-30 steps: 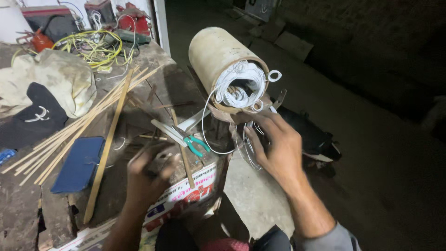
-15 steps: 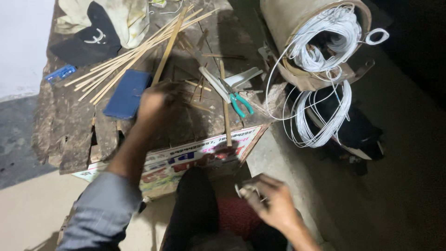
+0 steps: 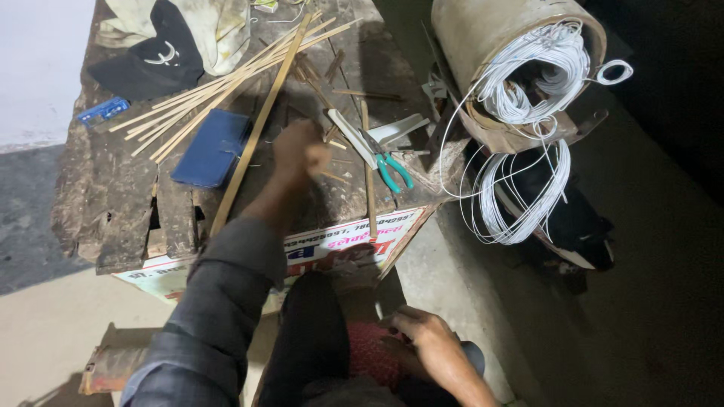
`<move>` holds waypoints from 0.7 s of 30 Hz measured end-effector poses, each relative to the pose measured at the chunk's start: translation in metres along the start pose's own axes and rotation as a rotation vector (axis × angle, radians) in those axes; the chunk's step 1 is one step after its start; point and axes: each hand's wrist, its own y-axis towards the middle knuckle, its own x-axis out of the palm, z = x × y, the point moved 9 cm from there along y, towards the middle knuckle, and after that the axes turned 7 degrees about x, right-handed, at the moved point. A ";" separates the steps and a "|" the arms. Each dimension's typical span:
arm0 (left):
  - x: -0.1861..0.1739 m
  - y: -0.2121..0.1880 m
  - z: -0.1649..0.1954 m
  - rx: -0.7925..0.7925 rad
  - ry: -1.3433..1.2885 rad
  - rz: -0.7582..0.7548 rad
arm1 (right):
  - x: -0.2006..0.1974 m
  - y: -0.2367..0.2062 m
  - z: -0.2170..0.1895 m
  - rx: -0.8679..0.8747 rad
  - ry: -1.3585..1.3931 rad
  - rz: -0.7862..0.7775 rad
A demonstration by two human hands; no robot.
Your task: The person winds white wire from a cylindrical container onto their hand, then uses a wooden stick to push and arrange the wire inside the container. They repeat this process, occasionally adjusting the wire with both hands.
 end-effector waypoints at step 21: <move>-0.062 0.006 -0.026 0.256 0.255 0.079 | 0.038 -0.015 0.060 -0.036 0.061 0.037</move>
